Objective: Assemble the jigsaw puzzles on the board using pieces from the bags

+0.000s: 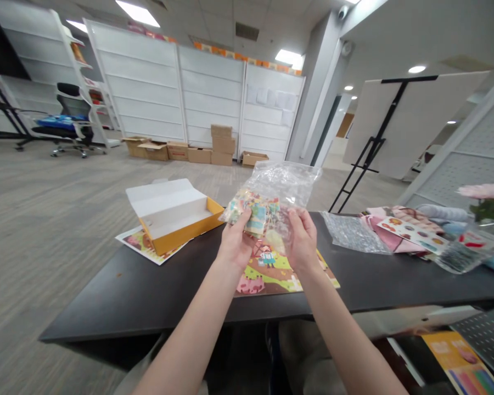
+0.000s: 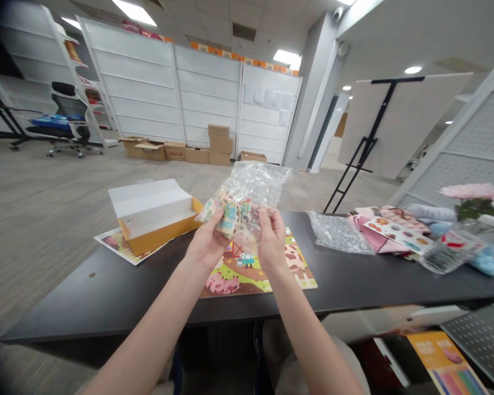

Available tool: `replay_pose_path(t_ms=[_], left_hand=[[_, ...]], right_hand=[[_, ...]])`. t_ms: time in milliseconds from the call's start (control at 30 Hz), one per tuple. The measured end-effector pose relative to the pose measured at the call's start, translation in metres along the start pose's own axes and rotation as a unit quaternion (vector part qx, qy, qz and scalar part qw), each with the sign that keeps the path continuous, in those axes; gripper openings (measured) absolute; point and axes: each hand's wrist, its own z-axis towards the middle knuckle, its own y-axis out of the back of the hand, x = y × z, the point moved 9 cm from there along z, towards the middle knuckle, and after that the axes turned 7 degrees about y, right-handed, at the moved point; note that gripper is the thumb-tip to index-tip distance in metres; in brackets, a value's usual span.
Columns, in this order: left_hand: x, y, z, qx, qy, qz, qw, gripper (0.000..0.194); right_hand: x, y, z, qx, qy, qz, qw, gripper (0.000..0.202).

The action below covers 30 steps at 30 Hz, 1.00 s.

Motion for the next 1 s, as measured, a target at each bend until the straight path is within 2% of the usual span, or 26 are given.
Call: replay_pose_path(t_ms=[67, 133, 200, 267, 333, 400, 433, 500, 567, 733, 800, 900, 1000], left_hand=[[-0.007, 0.007, 0.004, -0.01, -0.003, -0.003, 1.0, 0.031], [-0.014, 0.01, 0.006, -0.007, -0.002, 0.0, 1.0, 0.03], [-0.023, 0.01, 0.006, 0.006, -0.004, 0.003, 1.0, 0.031], [-0.034, 0.008, 0.006, 0.03, -0.012, 0.009, 0.999, 0.033], [-0.044, 0.006, 0.005, 0.049, -0.028, 0.024, 0.998, 0.034], [-0.051, 0.007, 0.005, 0.053, -0.043, 0.041, 0.997, 0.035], [-0.053, 0.008, 0.004, 0.051, -0.048, 0.048, 0.996, 0.036], [-0.055, 0.009, 0.003, 0.043, -0.055, 0.062, 0.996, 0.038], [-0.056, 0.009, 0.002, 0.042, -0.065, 0.077, 0.994, 0.04], [-0.058, 0.002, -0.003, 0.078, -0.073, 0.072, 0.992, 0.038], [-0.059, 0.002, -0.004, 0.081, -0.071, 0.059, 0.992, 0.036], [-0.059, 0.005, -0.003, 0.075, -0.061, 0.035, 0.995, 0.032], [-0.061, 0.007, -0.001, 0.083, -0.055, 0.013, 0.995, 0.033]], right_hand=[[0.001, 0.001, -0.001, 0.053, -0.007, 0.0, 0.999, 0.034], [-0.002, 0.03, 0.006, 0.031, -0.025, 0.043, 0.998, 0.033], [-0.014, 0.085, 0.016, -0.048, -0.057, 0.085, 0.994, 0.027], [-0.028, 0.159, 0.021, -0.179, -0.084, 0.098, 0.975, 0.024], [-0.043, 0.235, 0.014, -0.309, -0.122, 0.093, 0.939, 0.023], [-0.053, 0.297, 0.0, -0.402, -0.155, 0.091, 0.898, 0.019], [-0.056, 0.32, -0.007, -0.428, -0.162, 0.088, 0.885, 0.02], [-0.063, 0.35, -0.02, -0.442, -0.19, 0.088, 0.872, 0.023], [-0.073, 0.363, -0.031, -0.436, -0.23, 0.08, 0.866, 0.024], [-0.104, 0.364, -0.037, -0.407, -0.329, 0.073, 0.849, 0.029], [-0.113, 0.363, -0.028, -0.384, -0.333, 0.054, 0.86, 0.025], [-0.12, 0.36, -0.008, -0.33, -0.31, -0.001, 0.892, 0.015], [-0.118, 0.36, 0.002, -0.34, -0.274, -0.039, 0.899, 0.016]])
